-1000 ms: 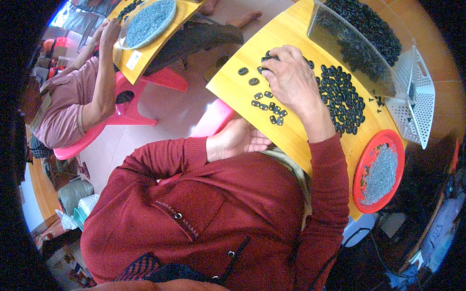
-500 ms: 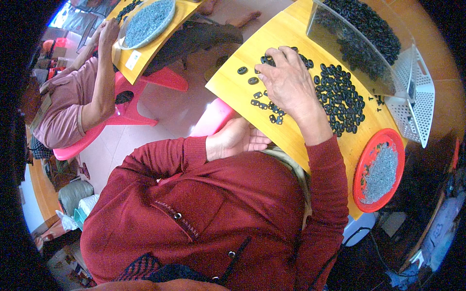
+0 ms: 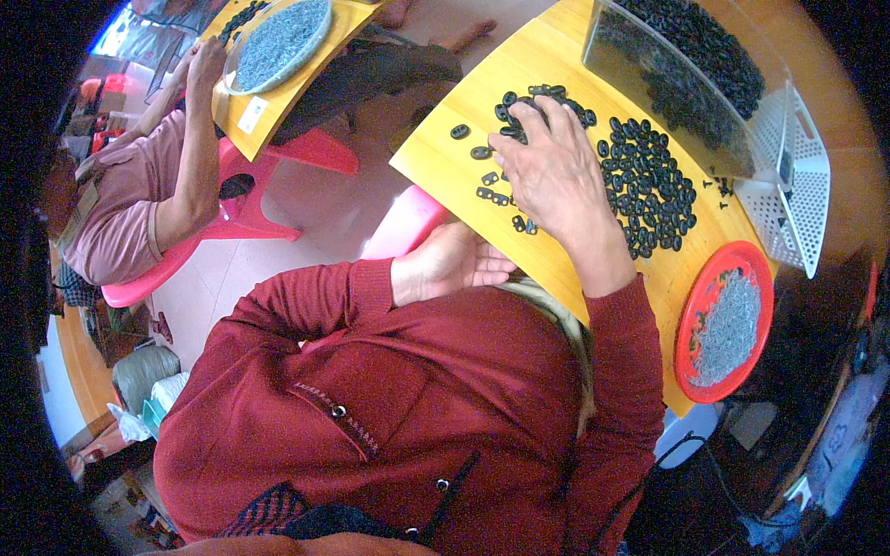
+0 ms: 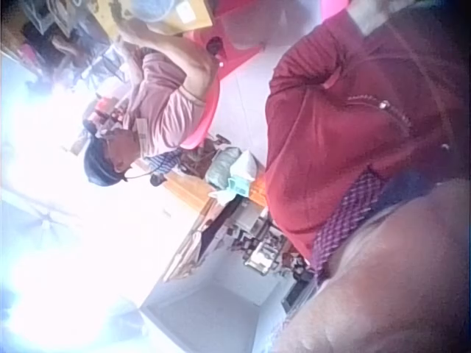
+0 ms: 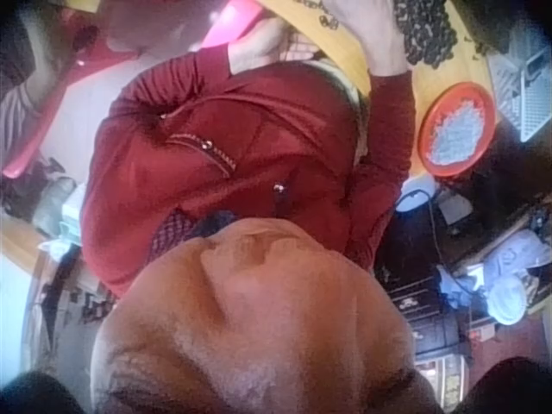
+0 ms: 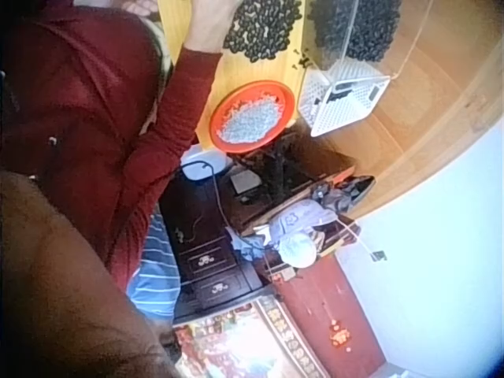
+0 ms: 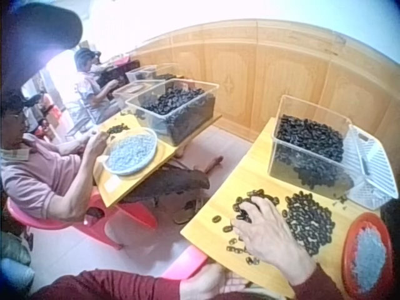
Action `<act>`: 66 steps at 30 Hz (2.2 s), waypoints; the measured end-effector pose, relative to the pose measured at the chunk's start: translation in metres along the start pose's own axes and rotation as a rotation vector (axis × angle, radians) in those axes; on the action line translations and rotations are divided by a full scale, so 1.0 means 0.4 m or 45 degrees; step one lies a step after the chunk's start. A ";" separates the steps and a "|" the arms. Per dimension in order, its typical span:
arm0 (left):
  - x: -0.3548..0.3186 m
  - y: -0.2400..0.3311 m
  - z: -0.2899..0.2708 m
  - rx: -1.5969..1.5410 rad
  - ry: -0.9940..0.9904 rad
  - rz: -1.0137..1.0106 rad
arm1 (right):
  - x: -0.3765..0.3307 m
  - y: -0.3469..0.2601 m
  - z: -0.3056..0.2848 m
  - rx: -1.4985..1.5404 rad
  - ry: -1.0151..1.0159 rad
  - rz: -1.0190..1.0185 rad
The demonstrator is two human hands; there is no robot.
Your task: The person takes black plastic pieces out of a container and arranges them into organized groups on the table by hand.
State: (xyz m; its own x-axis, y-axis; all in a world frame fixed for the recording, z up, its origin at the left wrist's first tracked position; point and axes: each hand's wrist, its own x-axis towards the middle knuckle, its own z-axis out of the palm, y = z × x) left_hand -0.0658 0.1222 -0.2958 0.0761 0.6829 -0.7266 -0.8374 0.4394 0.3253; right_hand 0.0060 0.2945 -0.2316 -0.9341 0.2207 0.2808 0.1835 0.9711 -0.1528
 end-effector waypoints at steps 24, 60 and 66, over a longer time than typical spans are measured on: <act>0.006 -0.002 0.002 -0.013 0.043 0.009 | -0.084 -0.026 -0.017 0.175 0.039 0.041; 0.026 -0.020 -0.028 -0.030 -0.039 0.051 | -0.161 -0.105 0.026 0.145 0.060 -0.080; 0.009 -0.012 -0.010 0.015 0.012 0.091 | -0.176 -0.101 0.022 0.178 0.054 -0.062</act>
State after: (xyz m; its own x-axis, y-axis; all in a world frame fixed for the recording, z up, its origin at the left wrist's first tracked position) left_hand -0.0635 0.1201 -0.3025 0.0111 0.7072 -0.7069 -0.8339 0.3967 0.3838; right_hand 0.0618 0.2390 -0.2536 -0.9264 0.1803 0.3306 0.0911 0.9592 -0.2676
